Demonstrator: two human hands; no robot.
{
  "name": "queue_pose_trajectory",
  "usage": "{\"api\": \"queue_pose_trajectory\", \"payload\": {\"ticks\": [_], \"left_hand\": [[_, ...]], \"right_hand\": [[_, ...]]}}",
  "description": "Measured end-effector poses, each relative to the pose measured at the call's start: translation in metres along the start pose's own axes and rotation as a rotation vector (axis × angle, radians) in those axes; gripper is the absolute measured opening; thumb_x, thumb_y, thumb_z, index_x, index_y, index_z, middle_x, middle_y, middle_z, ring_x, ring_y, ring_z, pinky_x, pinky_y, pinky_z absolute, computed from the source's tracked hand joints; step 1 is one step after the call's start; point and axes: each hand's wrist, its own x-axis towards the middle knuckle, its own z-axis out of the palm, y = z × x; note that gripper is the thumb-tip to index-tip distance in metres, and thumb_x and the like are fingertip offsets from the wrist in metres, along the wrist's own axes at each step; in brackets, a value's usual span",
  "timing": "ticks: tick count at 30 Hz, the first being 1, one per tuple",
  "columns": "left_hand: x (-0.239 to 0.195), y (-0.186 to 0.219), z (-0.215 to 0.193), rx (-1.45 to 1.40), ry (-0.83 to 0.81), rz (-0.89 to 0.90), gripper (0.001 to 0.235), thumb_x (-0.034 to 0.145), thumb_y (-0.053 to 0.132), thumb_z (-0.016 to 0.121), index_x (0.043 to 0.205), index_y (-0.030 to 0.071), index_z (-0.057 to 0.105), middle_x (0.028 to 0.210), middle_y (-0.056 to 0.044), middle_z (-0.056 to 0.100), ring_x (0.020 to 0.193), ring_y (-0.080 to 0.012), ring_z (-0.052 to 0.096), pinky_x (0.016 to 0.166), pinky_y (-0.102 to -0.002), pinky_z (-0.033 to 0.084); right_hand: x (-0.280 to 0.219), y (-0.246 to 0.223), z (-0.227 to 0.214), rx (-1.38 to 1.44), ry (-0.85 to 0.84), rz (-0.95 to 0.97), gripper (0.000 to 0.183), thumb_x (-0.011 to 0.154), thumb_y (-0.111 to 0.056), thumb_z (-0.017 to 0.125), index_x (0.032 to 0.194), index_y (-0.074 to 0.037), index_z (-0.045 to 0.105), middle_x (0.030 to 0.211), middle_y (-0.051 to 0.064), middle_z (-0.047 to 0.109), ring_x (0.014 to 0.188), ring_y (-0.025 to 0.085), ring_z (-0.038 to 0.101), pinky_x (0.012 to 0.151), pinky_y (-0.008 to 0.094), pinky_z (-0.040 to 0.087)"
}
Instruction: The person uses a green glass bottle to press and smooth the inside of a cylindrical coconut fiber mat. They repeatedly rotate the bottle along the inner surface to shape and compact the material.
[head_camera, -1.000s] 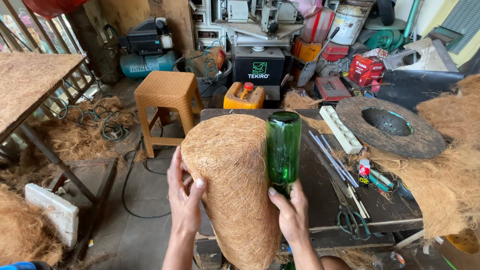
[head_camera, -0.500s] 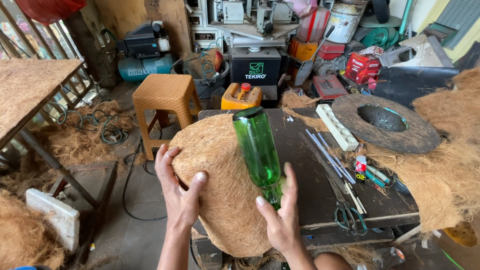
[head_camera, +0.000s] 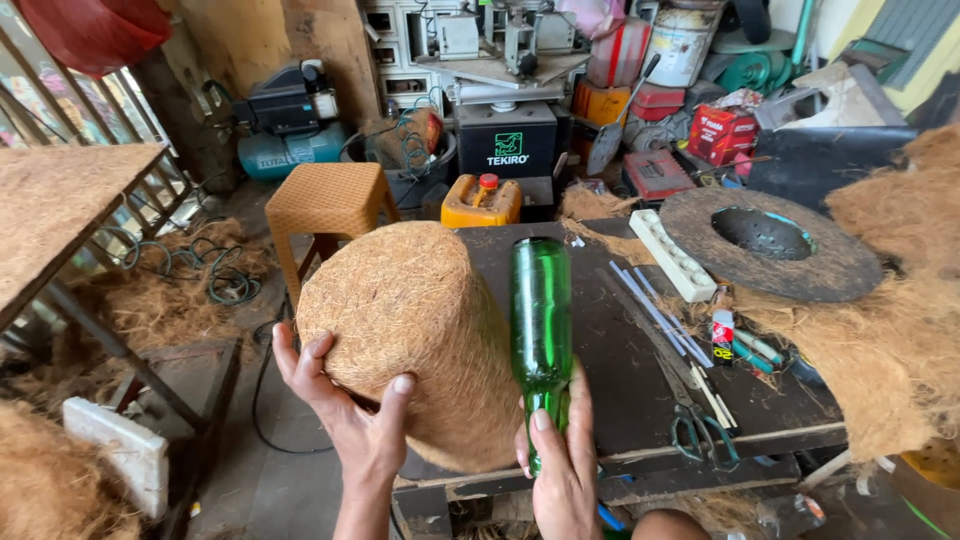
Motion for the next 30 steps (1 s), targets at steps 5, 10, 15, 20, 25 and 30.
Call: {"api": "queue_pose_trajectory", "payload": {"ticks": [5,10,15,20,25,30], "left_hand": [[-0.006,0.014,0.006,0.011,0.045,0.029,0.067,0.081,0.047,0.067,0.130,0.016,0.033,0.163,-0.018,0.007,0.155,-0.0358,0.009,0.126,-0.057,0.018],[-0.018,0.008,0.010,0.015,0.113,0.025,0.068,0.080,0.046,0.067,0.131,0.019,0.031,0.163,-0.017,0.006,0.156,-0.0353,0.007,0.128,-0.058,0.013],[-0.031,-0.004,0.004,-0.013,0.287,-0.085,0.069,0.086,0.055,0.060,0.136,0.018,0.031,0.163,-0.018,0.009,0.153,-0.0338,0.009,0.124,-0.058,0.012],[-0.051,-0.024,0.001,-0.297,0.442,-0.175,0.064,0.088,0.052,0.060,0.134,0.019,0.030,0.161,-0.016,0.010,0.149,-0.0303,0.016,0.120,-0.052,0.020],[-0.069,-0.045,-0.015,-0.289,0.464,-0.298,0.052,0.088,0.041,0.061,0.127,0.019,0.036,0.159,-0.020,0.021,0.151,-0.0325,0.019,0.125,-0.051,0.007],[-0.051,-0.014,-0.041,-0.079,0.228,-0.364,0.041,0.092,0.050,0.050,0.107,0.013,0.054,0.162,-0.018,0.027,0.151,-0.0409,0.028,0.114,-0.058,0.031]], "right_hand": [[-0.004,-0.012,0.002,-0.193,-0.101,0.108,0.072,0.094,-0.033,0.047,0.160,-0.024,0.020,0.064,0.003,0.045,0.055,0.014,0.045,0.052,0.031,0.039],[-0.003,-0.025,0.008,-0.180,-0.141,0.193,0.076,0.090,-0.031,0.054,0.160,-0.022,0.026,0.067,0.005,0.046,0.056,0.016,0.042,0.055,0.030,0.038],[0.001,-0.009,0.002,-0.077,-0.031,0.158,0.072,0.083,-0.009,0.065,0.151,-0.014,0.042,0.085,0.006,0.058,0.064,0.015,0.049,0.062,0.029,0.044],[0.018,-0.008,0.006,-0.373,0.173,0.271,0.083,0.077,-0.026,0.061,0.155,-0.019,0.032,0.132,0.009,0.060,0.116,0.021,0.055,0.104,0.036,0.040],[0.064,0.038,-0.003,-0.469,0.168,0.142,0.085,0.081,-0.038,0.057,0.155,-0.015,0.022,0.137,0.013,0.050,0.120,0.027,0.050,0.103,0.043,0.038],[0.084,0.065,-0.002,-0.311,0.167,0.228,0.075,0.080,-0.018,0.059,0.151,-0.013,0.036,0.135,0.011,0.057,0.121,0.023,0.053,0.103,0.037,0.041]]}}
